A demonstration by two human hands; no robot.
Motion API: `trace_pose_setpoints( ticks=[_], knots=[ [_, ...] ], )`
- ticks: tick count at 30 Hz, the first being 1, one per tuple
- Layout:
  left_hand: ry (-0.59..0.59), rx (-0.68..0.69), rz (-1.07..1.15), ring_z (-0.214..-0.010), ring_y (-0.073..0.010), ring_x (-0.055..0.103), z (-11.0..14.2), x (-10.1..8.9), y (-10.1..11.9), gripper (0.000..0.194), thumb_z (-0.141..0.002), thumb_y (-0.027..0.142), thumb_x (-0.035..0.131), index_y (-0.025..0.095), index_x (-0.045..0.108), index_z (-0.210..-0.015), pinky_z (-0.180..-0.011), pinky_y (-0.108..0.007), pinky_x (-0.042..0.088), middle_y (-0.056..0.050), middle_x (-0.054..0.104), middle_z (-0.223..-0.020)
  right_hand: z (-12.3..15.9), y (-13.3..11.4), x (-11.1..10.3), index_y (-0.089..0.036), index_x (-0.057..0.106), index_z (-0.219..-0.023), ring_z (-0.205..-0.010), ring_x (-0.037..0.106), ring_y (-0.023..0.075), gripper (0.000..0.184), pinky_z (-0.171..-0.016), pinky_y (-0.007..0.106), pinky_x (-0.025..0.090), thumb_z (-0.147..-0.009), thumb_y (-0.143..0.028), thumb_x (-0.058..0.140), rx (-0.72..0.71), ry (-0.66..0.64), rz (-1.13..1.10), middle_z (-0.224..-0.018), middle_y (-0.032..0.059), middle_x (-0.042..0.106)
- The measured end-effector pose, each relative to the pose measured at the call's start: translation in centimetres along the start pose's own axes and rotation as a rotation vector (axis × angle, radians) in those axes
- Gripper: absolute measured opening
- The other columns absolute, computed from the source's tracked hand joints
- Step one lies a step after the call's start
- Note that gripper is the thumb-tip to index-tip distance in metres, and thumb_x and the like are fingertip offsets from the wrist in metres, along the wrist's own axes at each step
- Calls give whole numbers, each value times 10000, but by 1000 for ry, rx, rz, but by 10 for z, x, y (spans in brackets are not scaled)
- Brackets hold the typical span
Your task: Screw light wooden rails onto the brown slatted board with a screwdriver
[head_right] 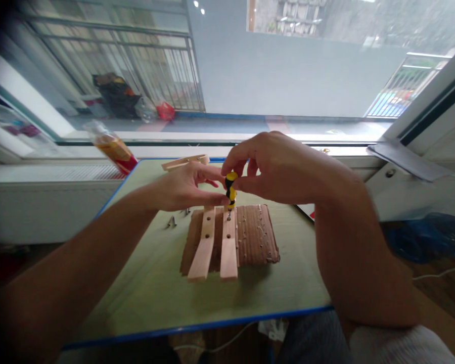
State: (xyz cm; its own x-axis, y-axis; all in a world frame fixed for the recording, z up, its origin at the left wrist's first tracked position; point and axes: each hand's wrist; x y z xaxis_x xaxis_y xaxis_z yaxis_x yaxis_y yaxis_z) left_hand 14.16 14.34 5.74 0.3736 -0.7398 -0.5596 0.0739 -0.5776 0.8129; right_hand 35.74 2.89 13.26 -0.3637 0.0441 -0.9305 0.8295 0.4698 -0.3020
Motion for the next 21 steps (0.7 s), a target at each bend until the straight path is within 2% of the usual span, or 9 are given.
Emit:
trace_pose_setpoints(
  ticks=[7, 15, 21],
  knots=[
    [43, 18, -53, -1079, -243, 728, -1, -1, 1, 323, -816, 409, 852, 264, 845, -1105, -990, -384, 543, -40, 821, -1124, -4, 2, 3, -251, 826, -1048, -768, 694, 157, 214, -659, 301, 464, -885, -327, 711, 50, -4, 7, -946, 14, 811],
    [97, 22, -11, -982, -228, 734, -3, 2, -2, 290, -802, 426, 869, 216, 842, -1000, -943, -373, 565, -53, 823, -1031, -6, 0, 8, -206, 747, -862, -594, 526, 108, 211, -560, 316, 339, -862, -417, 754, 84, 45, 27, -721, -21, 705],
    [72, 12, -16, -971, -228, 729, -3, 1, -3, 300, -826, 441, 853, 199, 831, -1002, -925, -356, 558, -52, 816, -1004, -10, 1, 13, -221, 645, -786, -592, 489, 116, 219, -541, 320, 324, -855, -391, 765, 91, 54, 44, -683, -33, 648]
  ],
)
Point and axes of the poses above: each hand's wrist, its own z-axis away from the middle knuckle, its own x-axis out of the palm, y = z × x
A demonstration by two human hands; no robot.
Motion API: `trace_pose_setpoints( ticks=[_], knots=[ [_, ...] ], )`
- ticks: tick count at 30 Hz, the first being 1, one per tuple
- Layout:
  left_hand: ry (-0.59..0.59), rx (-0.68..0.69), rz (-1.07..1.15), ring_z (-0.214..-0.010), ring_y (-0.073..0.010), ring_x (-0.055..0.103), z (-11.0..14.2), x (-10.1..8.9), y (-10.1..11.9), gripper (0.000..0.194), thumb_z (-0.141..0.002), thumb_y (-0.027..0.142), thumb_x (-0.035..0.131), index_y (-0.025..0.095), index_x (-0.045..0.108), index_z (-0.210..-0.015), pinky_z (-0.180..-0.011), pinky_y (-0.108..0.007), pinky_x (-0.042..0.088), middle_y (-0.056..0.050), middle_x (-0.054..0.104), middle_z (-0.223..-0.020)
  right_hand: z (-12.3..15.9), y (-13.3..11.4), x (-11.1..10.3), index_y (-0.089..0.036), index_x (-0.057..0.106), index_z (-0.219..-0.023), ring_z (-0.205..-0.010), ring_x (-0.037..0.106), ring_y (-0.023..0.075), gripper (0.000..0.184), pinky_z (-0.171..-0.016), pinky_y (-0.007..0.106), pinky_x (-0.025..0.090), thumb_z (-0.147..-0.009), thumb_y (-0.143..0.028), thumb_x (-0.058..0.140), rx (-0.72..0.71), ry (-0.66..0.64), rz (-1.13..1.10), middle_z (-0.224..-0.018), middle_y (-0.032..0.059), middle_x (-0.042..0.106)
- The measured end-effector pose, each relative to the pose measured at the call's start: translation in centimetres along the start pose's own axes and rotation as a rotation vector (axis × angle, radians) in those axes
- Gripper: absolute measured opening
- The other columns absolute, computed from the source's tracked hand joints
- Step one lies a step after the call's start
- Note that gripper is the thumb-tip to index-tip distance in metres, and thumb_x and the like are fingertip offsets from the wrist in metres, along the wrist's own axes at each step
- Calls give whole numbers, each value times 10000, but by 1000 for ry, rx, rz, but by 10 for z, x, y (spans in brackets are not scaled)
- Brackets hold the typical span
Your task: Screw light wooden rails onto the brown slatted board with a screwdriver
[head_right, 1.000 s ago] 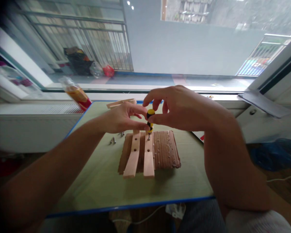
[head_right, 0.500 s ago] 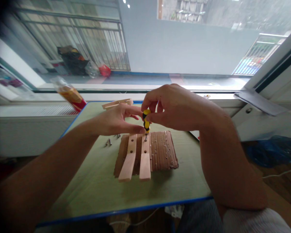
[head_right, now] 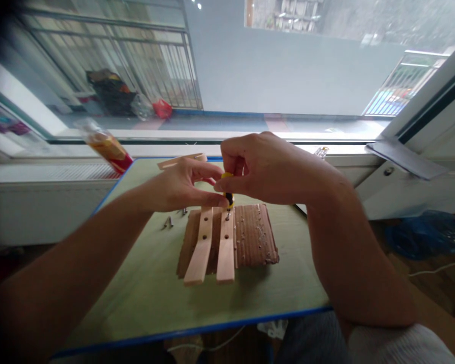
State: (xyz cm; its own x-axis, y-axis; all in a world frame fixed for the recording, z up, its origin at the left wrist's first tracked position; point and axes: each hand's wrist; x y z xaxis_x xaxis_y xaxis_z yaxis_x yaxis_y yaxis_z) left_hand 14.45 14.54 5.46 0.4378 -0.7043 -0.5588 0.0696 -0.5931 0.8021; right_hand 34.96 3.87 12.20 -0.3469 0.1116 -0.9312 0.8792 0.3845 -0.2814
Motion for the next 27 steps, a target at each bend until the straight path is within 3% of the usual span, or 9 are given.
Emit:
trace_pose_setpoints(
  ticks=[5, 9, 13, 17, 22, 27],
  knots=[
    [-150, -41, -70, -1154, -240, 710, 2, -1, -2, 402, -840, 389, 820, 276, 793, -1225, -986, -328, 526, -17, 800, -1194, 1, -1, 0, -224, 628, -792, -597, 478, 122, 255, -559, 326, 316, -869, -436, 746, 21, 2, 20, -688, -25, 640],
    [-211, -143, -185, -1034, -227, 730, 1, 1, -10, 571, -806, 345, 801, 272, 713, -1365, -869, -302, 535, -48, 771, -1282, 2, -3, -2, -231, 633, -835, -620, 499, 130, 304, -571, 315, 323, -879, -522, 708, 55, -27, 34, -729, -18, 652],
    [-231, -258, -293, -933, -227, 722, -2, 6, -18, 538, -783, 429, 813, 219, 744, -1274, -807, -308, 521, -93, 786, -1205, 4, -6, -4, -229, 667, -885, -634, 527, 135, 299, -579, 308, 330, -866, -525, 701, 72, -55, 41, -770, -8, 678],
    [-263, -281, -306, -911, -228, 712, -3, 9, -22, 421, -779, 418, 799, 219, 769, -1149, -762, -305, 505, -71, 802, -1072, 5, -8, -5, -254, 743, -1123, -623, 554, 136, 308, -605, 308, 348, -893, -450, 679, 26, -70, -4, -770, -20, 708],
    [-280, -283, -262, -878, -220, 715, -3, 11, -25, 388, -787, 411, 782, 214, 761, -1120, -730, -299, 487, -62, 804, -1037, 4, -9, -5, -268, 803, -977, -590, 543, 120, 223, -604, 311, 339, -939, -340, 595, 9, -129, 31, -729, -24, 717],
    [-285, -296, -256, -870, -218, 707, -3, 11, -24, 399, -782, 403, 768, 209, 741, -1129, -701, -286, 468, -64, 797, -1057, 2, -7, -1, -249, 761, -1041, -611, 518, 128, 215, -580, 302, 316, -883, -314, 630, 3, -149, 98, -799, -14, 728]
  ],
)
Point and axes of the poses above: each hand's wrist, its own z-axis away from the middle knuckle, its own x-axis out of the palm, y = z × x
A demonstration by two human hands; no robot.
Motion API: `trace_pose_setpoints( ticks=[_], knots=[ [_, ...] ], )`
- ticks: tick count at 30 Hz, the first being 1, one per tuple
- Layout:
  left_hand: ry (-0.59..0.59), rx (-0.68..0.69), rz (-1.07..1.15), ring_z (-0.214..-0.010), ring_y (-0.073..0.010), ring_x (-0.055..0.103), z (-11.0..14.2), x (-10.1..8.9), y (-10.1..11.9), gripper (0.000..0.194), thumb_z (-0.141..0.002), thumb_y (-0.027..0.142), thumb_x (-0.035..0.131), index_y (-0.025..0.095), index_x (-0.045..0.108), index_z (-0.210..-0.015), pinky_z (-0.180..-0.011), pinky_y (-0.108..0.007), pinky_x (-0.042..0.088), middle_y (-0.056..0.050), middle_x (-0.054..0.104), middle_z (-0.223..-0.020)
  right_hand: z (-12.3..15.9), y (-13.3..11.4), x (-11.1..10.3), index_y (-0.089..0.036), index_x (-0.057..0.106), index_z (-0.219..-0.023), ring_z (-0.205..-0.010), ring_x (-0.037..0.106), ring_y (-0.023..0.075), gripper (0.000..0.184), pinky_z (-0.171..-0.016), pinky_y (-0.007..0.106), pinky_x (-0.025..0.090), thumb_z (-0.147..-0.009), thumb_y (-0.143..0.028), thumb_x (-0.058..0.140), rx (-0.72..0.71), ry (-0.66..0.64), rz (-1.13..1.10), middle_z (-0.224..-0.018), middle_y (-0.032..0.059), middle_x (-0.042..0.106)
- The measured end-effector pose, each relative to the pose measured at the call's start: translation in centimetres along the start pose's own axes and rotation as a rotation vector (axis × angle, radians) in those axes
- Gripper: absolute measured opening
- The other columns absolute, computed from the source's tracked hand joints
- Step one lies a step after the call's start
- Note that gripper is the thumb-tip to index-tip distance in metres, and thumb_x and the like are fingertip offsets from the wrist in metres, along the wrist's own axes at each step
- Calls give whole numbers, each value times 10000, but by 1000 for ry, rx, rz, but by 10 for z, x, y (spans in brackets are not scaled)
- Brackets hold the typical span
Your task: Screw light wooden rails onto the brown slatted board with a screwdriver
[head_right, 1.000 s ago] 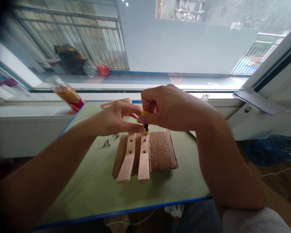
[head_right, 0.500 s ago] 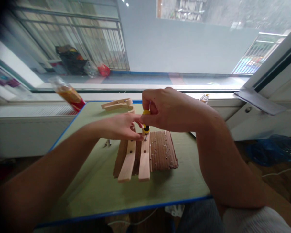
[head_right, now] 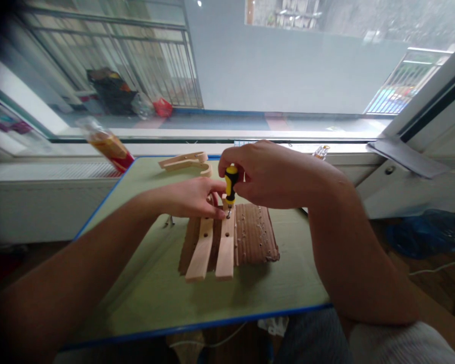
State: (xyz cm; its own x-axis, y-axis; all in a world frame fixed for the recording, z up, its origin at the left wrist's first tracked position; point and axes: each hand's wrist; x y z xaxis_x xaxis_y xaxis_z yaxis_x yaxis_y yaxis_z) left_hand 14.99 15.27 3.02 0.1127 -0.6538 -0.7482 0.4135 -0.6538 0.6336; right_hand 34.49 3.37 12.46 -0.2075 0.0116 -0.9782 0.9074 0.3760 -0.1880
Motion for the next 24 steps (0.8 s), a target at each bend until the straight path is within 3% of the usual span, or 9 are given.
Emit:
trace_pose_setpoints(
  ticks=[5, 15, 20, 24],
  knots=[
    [-1, -9, -19, -867, -217, 708, 1, 0, 1, 402, -787, 437, 762, 208, 725, -1116, -690, -278, 457, -59, 793, -1048, -4, 5, 2, -233, 733, -1057, -719, 573, 162, 226, -646, 311, 350, -872, -282, 611, -10, -26, 17, -906, 20, 752],
    [6, -33, -17, -865, -221, 706, 0, 2, 0, 423, -770, 443, 761, 222, 742, -1130, -686, -283, 448, -48, 797, -1019, -6, 6, 4, -243, 698, -962, -681, 522, 162, 162, -614, 319, 316, -838, -262, 596, 41, -40, 66, -807, 7, 692],
    [3, -4, -28, -845, -212, 692, 0, 2, 0, 435, -769, 409, 758, 210, 749, -1156, -697, -291, 458, -58, 799, -1057, -7, -1, 5, -234, 745, -883, -631, 486, 148, 214, -620, 332, 293, -913, -333, 557, 8, -51, 78, -755, 9, 684],
    [1, -5, -50, -820, -212, 691, 1, 0, 3, 412, -790, 415, 747, 212, 752, -1148, -693, -299, 455, -48, 804, -976, -10, -4, 7, -210, 708, -788, -560, 414, 133, 391, -597, 338, 258, -973, -502, 526, 36, -43, 122, -668, 14, 633]
  ],
)
Point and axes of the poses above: each hand's wrist, its own z-axis away from the middle knuckle, its own x-axis out of the palm, y = z × x
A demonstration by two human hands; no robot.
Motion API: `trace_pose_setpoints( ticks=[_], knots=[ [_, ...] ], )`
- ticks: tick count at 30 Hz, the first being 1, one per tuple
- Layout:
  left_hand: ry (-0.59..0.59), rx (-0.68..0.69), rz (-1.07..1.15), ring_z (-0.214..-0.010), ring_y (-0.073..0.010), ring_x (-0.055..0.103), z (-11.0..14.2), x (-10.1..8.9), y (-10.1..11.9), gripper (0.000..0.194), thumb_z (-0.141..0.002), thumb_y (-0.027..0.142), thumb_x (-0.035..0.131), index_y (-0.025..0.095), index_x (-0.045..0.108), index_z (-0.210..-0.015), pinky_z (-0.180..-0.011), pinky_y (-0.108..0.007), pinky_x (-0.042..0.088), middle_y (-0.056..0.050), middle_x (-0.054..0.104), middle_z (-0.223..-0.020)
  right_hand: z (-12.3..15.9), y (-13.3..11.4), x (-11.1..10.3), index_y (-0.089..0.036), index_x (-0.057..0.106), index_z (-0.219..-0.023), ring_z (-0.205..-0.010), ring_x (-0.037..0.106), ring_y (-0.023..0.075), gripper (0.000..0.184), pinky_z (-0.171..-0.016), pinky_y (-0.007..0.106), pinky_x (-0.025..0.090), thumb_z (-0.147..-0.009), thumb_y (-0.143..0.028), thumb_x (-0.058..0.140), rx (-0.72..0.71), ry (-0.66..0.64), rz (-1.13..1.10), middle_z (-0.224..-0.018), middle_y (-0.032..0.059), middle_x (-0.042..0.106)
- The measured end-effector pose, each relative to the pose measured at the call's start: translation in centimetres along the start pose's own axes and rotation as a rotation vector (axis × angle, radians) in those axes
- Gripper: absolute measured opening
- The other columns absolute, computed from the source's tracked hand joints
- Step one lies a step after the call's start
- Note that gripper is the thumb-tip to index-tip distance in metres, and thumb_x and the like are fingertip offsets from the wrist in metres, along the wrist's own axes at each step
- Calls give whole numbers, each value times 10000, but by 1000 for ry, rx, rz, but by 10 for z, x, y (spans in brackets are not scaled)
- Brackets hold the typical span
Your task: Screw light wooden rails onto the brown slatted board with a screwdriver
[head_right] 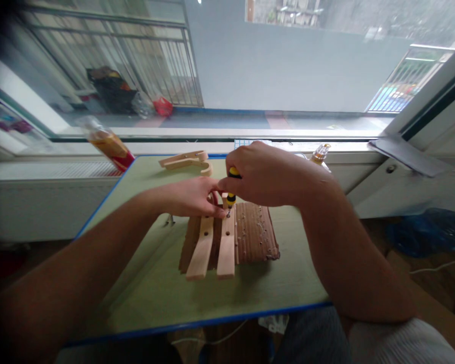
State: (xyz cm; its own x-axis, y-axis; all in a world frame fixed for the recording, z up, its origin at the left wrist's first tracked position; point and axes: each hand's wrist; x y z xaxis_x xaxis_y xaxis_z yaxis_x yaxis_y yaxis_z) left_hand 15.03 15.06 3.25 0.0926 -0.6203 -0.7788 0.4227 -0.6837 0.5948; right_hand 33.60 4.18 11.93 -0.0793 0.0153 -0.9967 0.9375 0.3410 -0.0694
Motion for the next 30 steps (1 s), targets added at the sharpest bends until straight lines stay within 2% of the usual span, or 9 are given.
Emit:
trace_pose_setpoints(
  ticks=[3, 7, 13, 16, 19, 22, 26, 30],
  knots=[
    [-7, -7, -22, -794, -209, 691, 0, 0, 1, 391, -804, 439, 741, 202, 763, -1113, -674, -301, 449, -51, 799, -935, -4, -3, 3, -204, 670, -735, -538, 405, 131, 464, -593, 347, 242, -1006, -528, 477, 23, 8, 5, -627, 20, 614],
    [11, 10, -15, -797, -209, 700, -2, 1, -1, 417, -786, 432, 763, 205, 758, -1134, -683, -304, 472, -60, 795, -991, -7, -5, 5, -199, 660, -713, -520, 389, 123, 516, -588, 352, 217, -1035, -531, 433, 7, 22, 9, -610, 26, 608],
    [104, 6, 61, -978, -253, 717, 9, -10, 3, 648, -723, 480, 856, 233, 721, -1307, -816, -319, 526, -88, 781, -1167, -6, -7, 7, -200, 705, -752, -574, 431, 142, 605, -601, 341, 230, -1032, -639, 396, 20, 28, 26, -663, 44, 634],
    [157, 111, 140, -1109, -260, 703, 16, -19, 8, 557, -753, 471, 857, 266, 762, -1262, -905, -320, 525, -59, 776, -1229, -4, -9, 6, -208, 734, -815, -617, 460, 161, 614, -621, 339, 251, -1029, -661, 379, 48, 31, 30, -699, 61, 655],
    [174, 198, 229, -1119, -256, 707, 19, -22, 12, 425, -784, 479, 848, 274, 814, -1155, -955, -340, 528, -39, 793, -1193, 0, -12, 3, -219, 751, -851, -614, 477, 169, 601, -629, 342, 256, -1019, -668, 389, 76, 6, 35, -713, 74, 671],
    [174, 262, 311, -1124, -247, 709, 15, -17, 12, 318, -806, 446, 843, 268, 841, -1069, -1005, -356, 523, -42, 802, -1173, 7, -13, 0, -224, 740, -817, -561, 445, 161, 606, -618, 347, 246, -1020, -666, 380, 113, -41, 63, -672, 69, 654],
    [207, 304, 354, -1098, -231, 705, 7, -7, 10, 318, -815, 418, 849, 239, 839, -1078, -1004, -353, 525, -60, 801, -1146, 15, -13, -3, -214, 710, -785, -518, 399, 137, 571, -582, 343, 242, -1024, -636, 409, 98, -82, 52, -638, 49, 631],
    [227, 339, 364, -1061, -210, 703, 3, -2, 8, 254, -852, 390, 819, 220, 847, -1038, -984, -332, 526, -63, 792, -1118, 19, -7, -7, -207, 745, -918, -550, 476, 135, 413, -558, 320, 279, -993, -549, 526, 55, -89, -21, -728, 43, 697]
  ],
)
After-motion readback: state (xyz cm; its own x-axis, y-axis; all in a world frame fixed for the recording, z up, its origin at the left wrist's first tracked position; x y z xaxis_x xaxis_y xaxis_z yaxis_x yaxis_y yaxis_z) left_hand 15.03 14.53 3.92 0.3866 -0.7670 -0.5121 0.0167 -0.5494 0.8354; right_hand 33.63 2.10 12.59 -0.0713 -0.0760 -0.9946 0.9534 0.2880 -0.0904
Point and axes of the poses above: each hand's wrist, its own z-axis away from the middle knuckle, its own x-axis out of the palm, y = z × x
